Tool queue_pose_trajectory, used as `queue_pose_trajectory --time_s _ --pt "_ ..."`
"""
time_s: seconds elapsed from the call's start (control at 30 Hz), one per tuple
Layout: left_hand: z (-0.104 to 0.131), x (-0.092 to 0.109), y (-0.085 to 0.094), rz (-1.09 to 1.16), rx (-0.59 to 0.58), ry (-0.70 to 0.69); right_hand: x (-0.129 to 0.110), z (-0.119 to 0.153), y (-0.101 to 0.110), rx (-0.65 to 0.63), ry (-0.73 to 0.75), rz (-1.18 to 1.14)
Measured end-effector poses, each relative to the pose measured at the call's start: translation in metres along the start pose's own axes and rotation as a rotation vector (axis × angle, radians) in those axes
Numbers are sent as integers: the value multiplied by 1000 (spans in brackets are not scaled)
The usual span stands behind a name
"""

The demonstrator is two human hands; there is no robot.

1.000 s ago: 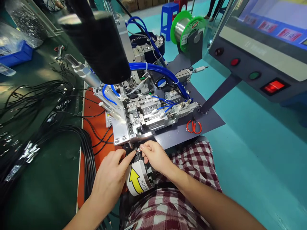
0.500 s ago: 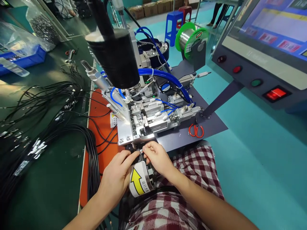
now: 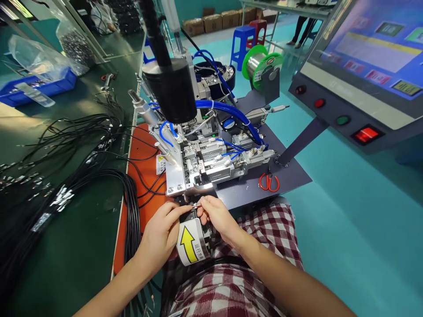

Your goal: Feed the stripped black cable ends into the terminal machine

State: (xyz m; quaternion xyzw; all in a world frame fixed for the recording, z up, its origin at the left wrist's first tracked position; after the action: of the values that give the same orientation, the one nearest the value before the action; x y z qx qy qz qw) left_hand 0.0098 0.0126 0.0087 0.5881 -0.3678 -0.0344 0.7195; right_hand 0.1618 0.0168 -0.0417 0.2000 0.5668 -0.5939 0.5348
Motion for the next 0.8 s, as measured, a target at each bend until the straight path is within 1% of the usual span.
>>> queue_pose_trajectory --time_s 0.1,0.17,0.27,0.37,0.43,0.6,0.8 --pt "15 -1 0 -17 -8 64 2 1 0 14 17 13" --pt "29 -1 -2 -86 -1 106 3 1 0 9 15 21" --pt "49 0 -5 -228 53 152 3 1 1 -10 21 31" --pt "57 -2 -7 -312 69 169 1 1 3 -35 30 43" --pt "56 -5 -6 -323 75 155 1 1 4 -43 30 52" --pt "41 -18 3 -259 113 103 1 1 5 -37 26 74" --pt "32 -27 10 -401 49 32 -1 0 4 -9 48 109"
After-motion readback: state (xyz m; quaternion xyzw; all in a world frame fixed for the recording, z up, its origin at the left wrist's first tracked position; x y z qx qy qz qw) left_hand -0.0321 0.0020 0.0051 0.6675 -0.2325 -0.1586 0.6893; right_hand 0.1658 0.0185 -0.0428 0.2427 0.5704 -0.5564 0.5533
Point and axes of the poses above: each hand's wrist, its own z-axis away from the middle knuckle, its own y-axis out of the back of the hand, x = y × z, the point moved 2 cm from there along -z, towards the middle knuckle, and after that the axes turned 11 degrees about -x, right-handed, at the moved point
